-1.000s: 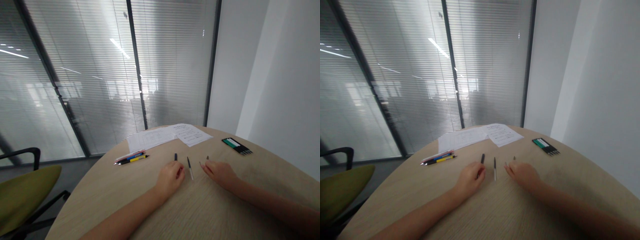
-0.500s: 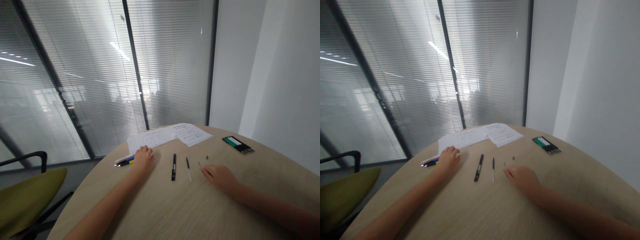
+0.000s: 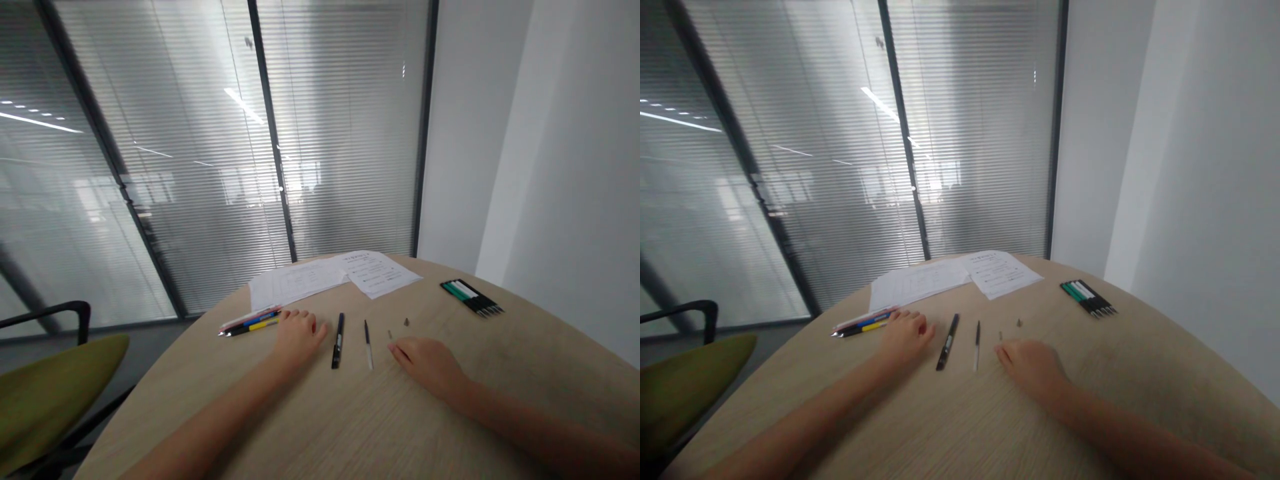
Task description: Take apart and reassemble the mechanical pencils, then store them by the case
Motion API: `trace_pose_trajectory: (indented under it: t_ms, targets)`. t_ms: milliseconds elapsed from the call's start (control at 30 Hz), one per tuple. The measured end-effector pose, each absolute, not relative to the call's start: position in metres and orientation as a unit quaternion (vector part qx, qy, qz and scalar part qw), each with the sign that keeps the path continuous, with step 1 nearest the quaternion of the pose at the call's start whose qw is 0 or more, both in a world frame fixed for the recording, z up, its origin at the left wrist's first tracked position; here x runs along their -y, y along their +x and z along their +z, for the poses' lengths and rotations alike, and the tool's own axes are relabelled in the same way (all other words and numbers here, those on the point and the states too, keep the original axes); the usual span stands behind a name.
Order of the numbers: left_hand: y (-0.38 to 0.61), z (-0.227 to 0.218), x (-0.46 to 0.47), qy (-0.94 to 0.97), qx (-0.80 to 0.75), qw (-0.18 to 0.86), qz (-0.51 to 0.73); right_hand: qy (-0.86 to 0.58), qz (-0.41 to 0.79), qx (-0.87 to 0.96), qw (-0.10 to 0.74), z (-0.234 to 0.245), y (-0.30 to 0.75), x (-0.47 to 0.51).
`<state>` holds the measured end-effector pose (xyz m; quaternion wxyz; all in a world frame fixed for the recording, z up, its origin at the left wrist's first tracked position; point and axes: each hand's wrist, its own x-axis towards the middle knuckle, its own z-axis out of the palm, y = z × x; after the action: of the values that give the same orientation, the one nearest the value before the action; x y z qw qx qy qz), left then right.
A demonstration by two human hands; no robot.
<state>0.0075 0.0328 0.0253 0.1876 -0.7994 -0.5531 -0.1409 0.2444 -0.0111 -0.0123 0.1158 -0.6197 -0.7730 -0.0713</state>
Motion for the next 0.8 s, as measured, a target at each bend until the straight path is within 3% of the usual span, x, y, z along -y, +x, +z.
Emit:
trace_pose_trajectory:
  t_ms: [300,500,633,800]
  targets:
    - [0.032,0.022,-0.037,-0.793,0.603,-0.025,-0.082,-0.615,-0.057,0.777,0.121,-0.008,0.241,0.012]
    - [0.023,0.024,-0.042,-0.809,0.578,-0.089,-0.062,-0.608,-0.06,0.781,0.125,-0.01,0.243,0.011]
    - [0.014,0.021,-0.039,-0.809,0.555,-0.145,-0.126,-0.607,-0.063,0.781,0.129,-0.014,0.243,0.009]
    - [0.007,0.01,-0.037,-0.781,0.533,-0.228,-0.234,-0.536,-0.109,0.813,0.199,-0.017,0.244,0.006]
